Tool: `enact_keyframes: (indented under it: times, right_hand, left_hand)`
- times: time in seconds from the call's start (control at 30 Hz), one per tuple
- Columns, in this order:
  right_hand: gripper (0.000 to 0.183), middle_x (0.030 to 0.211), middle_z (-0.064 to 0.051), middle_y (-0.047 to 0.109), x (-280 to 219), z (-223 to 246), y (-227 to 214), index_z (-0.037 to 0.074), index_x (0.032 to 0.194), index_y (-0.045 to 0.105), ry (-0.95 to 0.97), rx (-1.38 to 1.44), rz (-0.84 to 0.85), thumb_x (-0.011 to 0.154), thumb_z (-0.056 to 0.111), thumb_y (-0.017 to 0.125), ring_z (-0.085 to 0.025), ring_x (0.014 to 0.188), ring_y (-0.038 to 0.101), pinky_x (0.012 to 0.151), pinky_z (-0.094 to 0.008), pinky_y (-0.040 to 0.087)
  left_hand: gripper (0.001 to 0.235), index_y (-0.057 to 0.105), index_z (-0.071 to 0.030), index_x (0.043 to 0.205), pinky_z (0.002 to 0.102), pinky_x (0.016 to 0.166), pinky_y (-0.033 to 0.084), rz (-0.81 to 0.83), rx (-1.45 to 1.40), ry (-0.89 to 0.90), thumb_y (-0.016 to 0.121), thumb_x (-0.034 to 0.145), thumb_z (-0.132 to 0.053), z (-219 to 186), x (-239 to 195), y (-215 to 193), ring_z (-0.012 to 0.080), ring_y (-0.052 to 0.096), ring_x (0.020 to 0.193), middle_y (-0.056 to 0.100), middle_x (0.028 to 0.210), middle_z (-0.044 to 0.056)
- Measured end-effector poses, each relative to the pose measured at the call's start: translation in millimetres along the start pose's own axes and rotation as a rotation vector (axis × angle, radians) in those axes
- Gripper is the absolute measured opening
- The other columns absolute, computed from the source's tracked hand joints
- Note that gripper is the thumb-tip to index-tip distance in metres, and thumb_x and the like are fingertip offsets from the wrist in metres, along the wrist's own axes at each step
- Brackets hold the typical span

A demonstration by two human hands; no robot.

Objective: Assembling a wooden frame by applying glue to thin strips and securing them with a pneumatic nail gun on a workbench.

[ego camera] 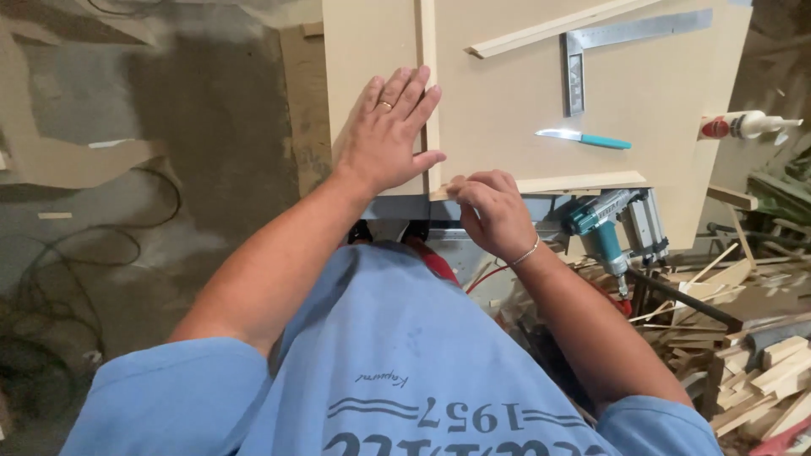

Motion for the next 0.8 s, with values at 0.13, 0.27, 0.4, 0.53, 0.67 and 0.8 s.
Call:
enact_keyframes:
  times: [0.13,0.27,0.4,0.53,0.67,0.8]
  right_hand:
    - [0.019,0.119,0.000,0.074,7.0,5.0,4.8,0.010,0.094,0.052,-0.074,0.016,-0.008,0.095,-0.009,0.052,-0.025,0.105,0.063,0.089,-0.042,0.043]
    - [0.017,0.111,0.002,0.074,11.0,8.2,8.7,0.011,0.093,0.057,-0.181,-0.062,0.008,0.094,-0.006,0.055,-0.026,0.110,0.062,0.102,-0.044,0.040]
    - [0.014,0.114,0.005,0.077,7.2,19.4,6.9,0.016,0.095,0.064,-0.334,-0.349,0.011,0.105,0.006,0.061,-0.023,0.131,0.060,0.123,-0.046,0.028]
    - [0.019,0.138,-0.008,0.069,-6.7,-12.9,3.6,0.014,0.111,0.064,0.006,-0.280,-0.038,0.095,0.005,0.068,-0.031,0.136,0.057,0.125,-0.050,0.024]
    - [0.013,0.091,-0.008,0.062,-20.9,-32.7,-6.6,0.008,0.099,0.060,0.453,0.151,-0.214,0.096,0.010,0.073,-0.022,0.083,0.058,0.078,-0.037,0.047]
    - [0.053,0.061,-0.004,0.047,-23.1,1.4,7.1,0.009,0.067,0.045,0.225,-0.182,-0.211,0.111,0.039,0.040,-0.024,0.055,0.045,0.053,-0.040,0.032]
  left_hand:
    - [0.092,0.024,-0.017,0.166,0.049,0.128,0.005,0.034,0.006,-0.018,0.038,0.097,-0.077,1.3,0.0,6.6,0.0281,0.012,0.159,0.012,0.173,0.009]
    - [0.094,0.031,-0.017,0.165,0.050,0.127,0.007,-0.060,-0.001,-0.008,0.050,0.095,-0.076,1.5,0.9,3.3,0.0293,0.018,0.158,0.018,0.172,0.009]
    - [0.092,0.034,-0.015,0.164,0.051,0.126,0.015,-0.089,0.038,0.022,0.051,0.096,-0.074,-0.8,-0.7,-3.6,0.0303,0.023,0.156,0.022,0.171,0.010]
    - [0.092,0.032,-0.015,0.165,0.051,0.127,0.010,-0.084,0.000,0.012,0.047,0.097,-0.076,-0.3,0.3,0.9,0.0308,0.020,0.158,0.019,0.172,0.010]
    - [0.093,0.030,-0.015,0.165,0.051,0.127,0.012,-0.058,0.041,0.014,0.047,0.096,-0.076,-0.1,-1.8,-1.4,0.0301,0.021,0.157,0.020,0.172,0.010]
    - [0.093,0.024,-0.017,0.166,0.050,0.128,0.007,-0.006,0.056,-0.001,0.037,0.097,-0.078,-0.6,-1.4,0.4,0.0278,0.015,0.159,0.015,0.173,0.008]
Point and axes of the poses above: each hand's wrist, its own x-axis towards the middle knuckle, its own y-axis out of the palm, z = x × y, the point moved 9 cm from there along x, towards the middle knuckle
